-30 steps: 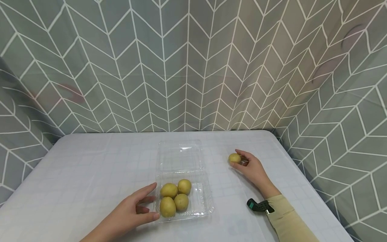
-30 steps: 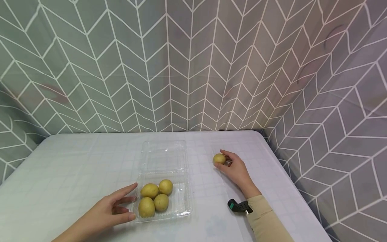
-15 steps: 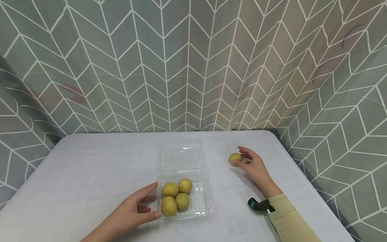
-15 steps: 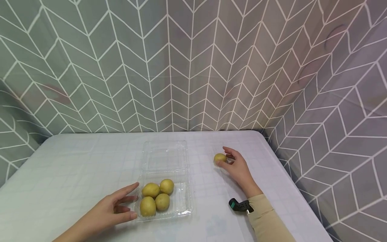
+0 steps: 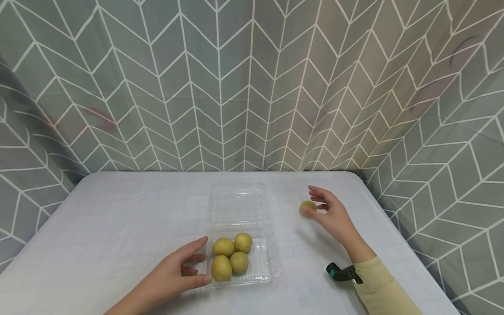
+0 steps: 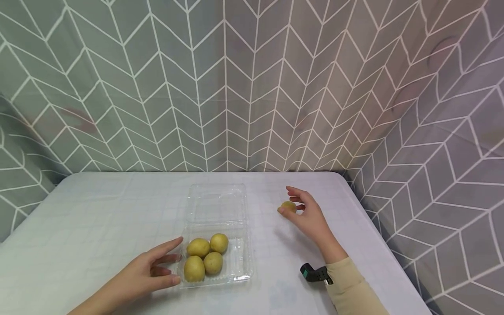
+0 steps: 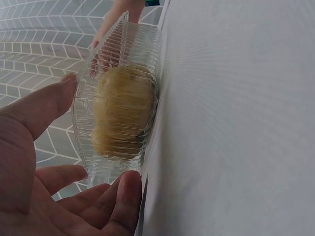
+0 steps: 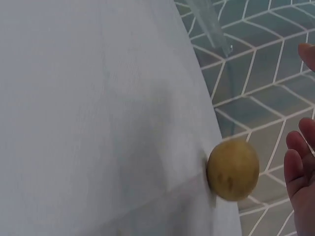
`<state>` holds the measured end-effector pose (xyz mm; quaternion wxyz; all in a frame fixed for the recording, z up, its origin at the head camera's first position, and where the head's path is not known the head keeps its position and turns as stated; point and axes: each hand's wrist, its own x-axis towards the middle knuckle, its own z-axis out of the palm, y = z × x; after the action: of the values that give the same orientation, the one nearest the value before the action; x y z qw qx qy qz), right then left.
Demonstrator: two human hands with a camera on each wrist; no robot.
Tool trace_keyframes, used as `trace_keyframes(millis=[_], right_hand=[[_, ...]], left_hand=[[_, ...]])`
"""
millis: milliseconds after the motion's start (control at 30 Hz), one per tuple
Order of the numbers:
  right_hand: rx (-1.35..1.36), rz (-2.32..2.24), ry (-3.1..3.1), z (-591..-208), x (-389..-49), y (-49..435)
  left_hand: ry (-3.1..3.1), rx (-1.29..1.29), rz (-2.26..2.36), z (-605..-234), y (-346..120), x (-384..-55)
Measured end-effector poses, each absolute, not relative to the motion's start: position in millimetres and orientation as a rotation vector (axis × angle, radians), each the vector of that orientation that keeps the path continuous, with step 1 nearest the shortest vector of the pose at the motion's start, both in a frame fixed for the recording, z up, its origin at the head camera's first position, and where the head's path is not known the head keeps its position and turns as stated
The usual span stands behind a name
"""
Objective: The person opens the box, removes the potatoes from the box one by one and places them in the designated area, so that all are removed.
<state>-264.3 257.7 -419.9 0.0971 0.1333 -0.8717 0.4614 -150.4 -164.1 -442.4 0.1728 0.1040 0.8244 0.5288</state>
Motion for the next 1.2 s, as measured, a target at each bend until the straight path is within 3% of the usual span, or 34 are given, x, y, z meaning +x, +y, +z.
trace_keyframes(millis=[1200], right_hand=[[0.934,1.51,-2.592,-399.4,-238.3,188.5]], left_hand=[[2.318,0.306,1.513,-440.5,-165.2,-148.2]])
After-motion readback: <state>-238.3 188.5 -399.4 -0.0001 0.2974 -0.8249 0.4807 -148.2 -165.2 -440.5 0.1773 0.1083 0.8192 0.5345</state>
